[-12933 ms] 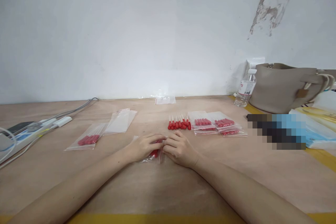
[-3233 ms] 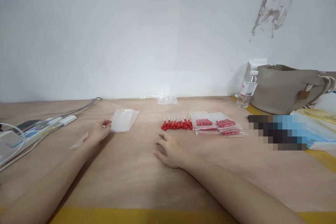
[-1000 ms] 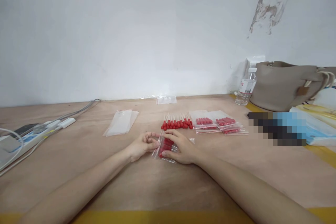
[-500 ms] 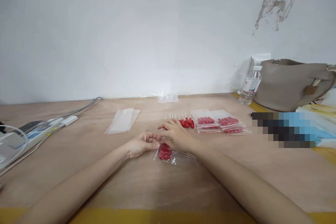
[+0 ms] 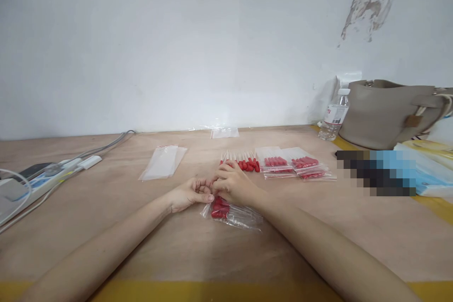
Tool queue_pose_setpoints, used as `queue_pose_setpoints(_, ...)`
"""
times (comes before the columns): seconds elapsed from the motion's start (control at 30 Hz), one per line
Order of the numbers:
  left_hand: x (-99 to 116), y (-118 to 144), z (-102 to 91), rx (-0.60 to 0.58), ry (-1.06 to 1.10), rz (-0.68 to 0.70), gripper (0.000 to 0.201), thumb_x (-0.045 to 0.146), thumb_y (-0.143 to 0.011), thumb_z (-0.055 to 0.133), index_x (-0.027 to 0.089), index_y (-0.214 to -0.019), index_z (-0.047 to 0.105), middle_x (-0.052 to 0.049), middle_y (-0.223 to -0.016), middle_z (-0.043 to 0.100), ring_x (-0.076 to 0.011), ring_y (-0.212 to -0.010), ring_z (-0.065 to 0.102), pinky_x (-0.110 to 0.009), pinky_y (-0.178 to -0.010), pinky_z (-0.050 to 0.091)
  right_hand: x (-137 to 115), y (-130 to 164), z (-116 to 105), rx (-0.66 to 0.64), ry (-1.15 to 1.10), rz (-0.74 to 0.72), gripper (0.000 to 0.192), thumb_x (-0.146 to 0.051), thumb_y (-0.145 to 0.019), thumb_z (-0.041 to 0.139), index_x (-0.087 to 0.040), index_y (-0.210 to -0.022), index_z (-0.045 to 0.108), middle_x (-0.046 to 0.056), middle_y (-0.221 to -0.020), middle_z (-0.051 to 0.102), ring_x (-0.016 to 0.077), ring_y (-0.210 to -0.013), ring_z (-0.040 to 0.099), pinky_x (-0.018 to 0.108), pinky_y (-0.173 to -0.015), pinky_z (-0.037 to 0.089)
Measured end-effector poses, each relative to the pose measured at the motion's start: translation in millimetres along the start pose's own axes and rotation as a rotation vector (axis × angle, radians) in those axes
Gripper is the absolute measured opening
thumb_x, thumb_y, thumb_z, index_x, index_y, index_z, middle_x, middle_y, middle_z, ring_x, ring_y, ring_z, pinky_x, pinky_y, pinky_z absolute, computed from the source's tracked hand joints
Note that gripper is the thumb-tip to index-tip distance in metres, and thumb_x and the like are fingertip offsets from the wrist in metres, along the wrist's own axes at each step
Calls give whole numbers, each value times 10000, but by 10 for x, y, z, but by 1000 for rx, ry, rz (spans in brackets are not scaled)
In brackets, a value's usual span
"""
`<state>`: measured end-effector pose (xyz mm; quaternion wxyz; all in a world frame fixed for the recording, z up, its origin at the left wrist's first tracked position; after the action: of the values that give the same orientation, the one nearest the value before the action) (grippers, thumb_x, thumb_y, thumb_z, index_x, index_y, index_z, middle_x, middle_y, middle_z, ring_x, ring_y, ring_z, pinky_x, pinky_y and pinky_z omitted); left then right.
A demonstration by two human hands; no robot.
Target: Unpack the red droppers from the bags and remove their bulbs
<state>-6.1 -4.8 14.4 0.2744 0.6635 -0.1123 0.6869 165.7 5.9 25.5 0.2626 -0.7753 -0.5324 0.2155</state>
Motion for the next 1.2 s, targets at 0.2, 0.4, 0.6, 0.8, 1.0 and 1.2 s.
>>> queue_pose_setpoints(0.2,-2,9,-6,-1,-18,11,338,209,-507,794,105,-767,604,54,-561,556,-24,-516,479,-147,-539,345,22,22,21,10,29,-7,131,-215,-790,541,-214,-684,617,6,-773,612,137,-811,479,337,-810,287)
queue_pose_setpoints(0.4,-4,16,2,10,-35,9,340,214,-502,795,108,-763,604,44,-577,565,-41,-535,490,-167,-562,350,4,21,9,25,14,-16,144,-241,-800,534,-221,-690,624,-2,-759,612,134,-792,473,337,-793,280)
queue_pose_setpoints(0.6,-30,11,-12,13,-39,13,355,223,-509,791,113,-782,594,49,-568,552,-42,-522,476,-171,-550,335,-5,17,14,24,29,-19,184,-214,-800,526,-212,-641,619,2,-721,598,130,-770,462,329,-784,279)
queue_pose_setpoints(0.8,-25,10,-27,29,-72,20,384,236,-520,784,111,-827,591,61,-566,521,-32,-509,436,-163,-525,295,-9,23,2,25,54,-19,178,-201,-803,514,-203,-653,609,4,-725,590,129,-767,460,318,-777,292)
queue_pose_setpoints(1.0,-2,20,9,14,-107,31,346,235,-530,776,104,-781,577,62,-563,503,-27,-502,415,-161,-515,283,-10,27,11,16,64,-19,149,-252,-812,521,-223,-712,628,6,-743,603,136,-788,464,328,-787,293)
queue_pose_setpoints(1.2,-17,26,3,38,-138,43,374,218,-521,780,114,-811,570,74,-558,489,-26,-499,415,-160,-517,294,5,34,38,33,53,-22,178,-244,-809,520,-225,-667,626,0,-716,602,138,-784,456,330,-788,292)
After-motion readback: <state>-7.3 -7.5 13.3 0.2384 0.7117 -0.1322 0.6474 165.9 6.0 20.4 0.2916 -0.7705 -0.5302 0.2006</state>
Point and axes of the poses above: each hand's wrist, its own y-axis away from the middle knuckle, its own z-axis out of the palm, x = y × z, the point moved 1 cm from there along -y, towards the middle knuckle
